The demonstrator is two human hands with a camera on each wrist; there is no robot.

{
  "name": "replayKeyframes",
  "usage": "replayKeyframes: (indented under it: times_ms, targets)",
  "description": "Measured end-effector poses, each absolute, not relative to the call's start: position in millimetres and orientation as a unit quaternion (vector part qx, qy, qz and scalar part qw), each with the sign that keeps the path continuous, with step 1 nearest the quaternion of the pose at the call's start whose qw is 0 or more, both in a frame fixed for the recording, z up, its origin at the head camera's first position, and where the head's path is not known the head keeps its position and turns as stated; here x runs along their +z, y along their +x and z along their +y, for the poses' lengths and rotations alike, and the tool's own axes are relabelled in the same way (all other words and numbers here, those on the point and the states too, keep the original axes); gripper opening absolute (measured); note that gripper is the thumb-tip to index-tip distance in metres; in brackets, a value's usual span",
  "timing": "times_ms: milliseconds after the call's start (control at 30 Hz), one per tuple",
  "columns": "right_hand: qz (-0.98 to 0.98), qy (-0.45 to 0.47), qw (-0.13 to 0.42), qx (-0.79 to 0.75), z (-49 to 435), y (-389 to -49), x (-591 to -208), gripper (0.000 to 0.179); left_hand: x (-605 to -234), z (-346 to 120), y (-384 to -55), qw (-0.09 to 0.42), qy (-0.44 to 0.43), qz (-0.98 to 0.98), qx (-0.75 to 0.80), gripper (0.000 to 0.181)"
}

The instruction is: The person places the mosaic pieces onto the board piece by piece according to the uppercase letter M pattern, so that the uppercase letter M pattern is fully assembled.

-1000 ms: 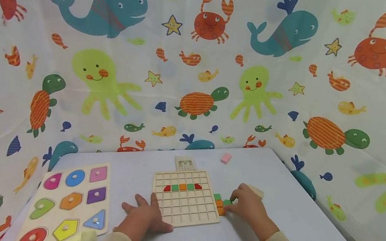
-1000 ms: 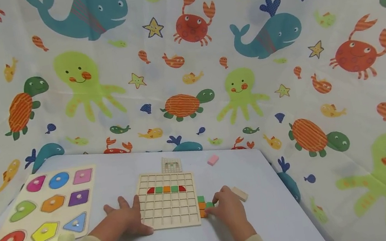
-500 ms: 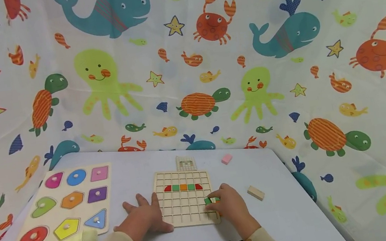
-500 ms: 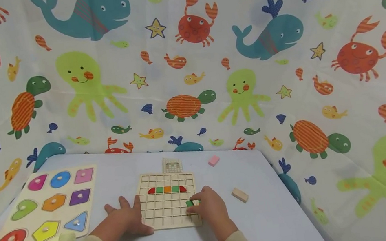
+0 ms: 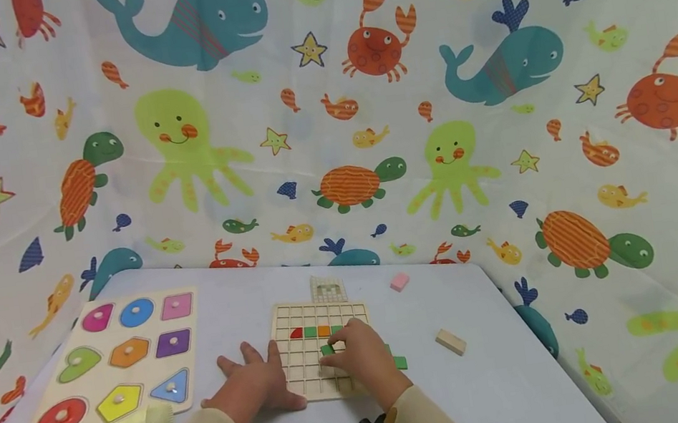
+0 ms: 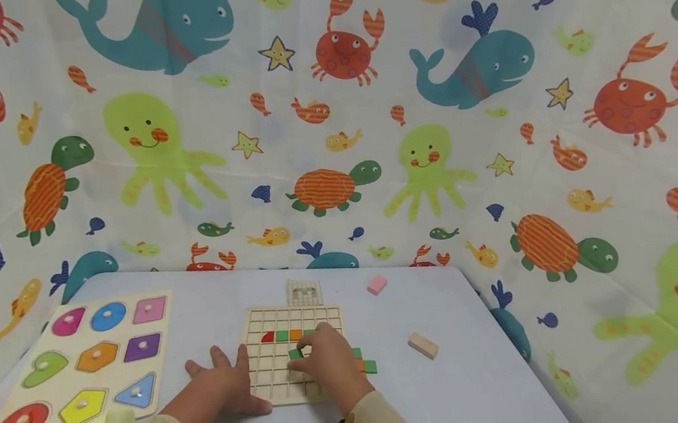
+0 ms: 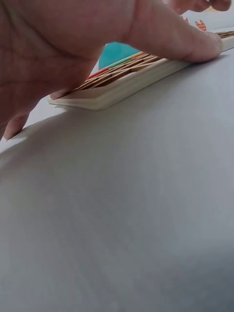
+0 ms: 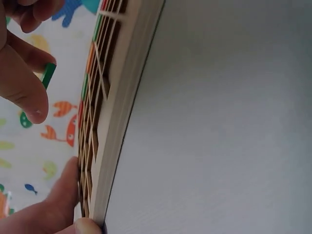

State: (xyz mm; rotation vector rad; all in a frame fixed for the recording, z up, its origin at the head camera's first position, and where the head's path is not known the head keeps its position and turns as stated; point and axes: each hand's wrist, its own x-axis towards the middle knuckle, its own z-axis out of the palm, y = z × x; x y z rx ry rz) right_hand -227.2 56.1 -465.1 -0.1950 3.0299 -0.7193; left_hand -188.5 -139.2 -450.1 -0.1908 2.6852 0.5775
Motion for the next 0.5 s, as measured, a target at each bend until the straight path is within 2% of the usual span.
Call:
replayKeyframes:
  times_ms: [500]
  targets:
    - [0.979,-0.083,0.026,-0.185,12.8,-251.5,-462.3,0.033,-444.8,-138.1,-186.2,0.189,-0.057,0.96,0.199,0.129]
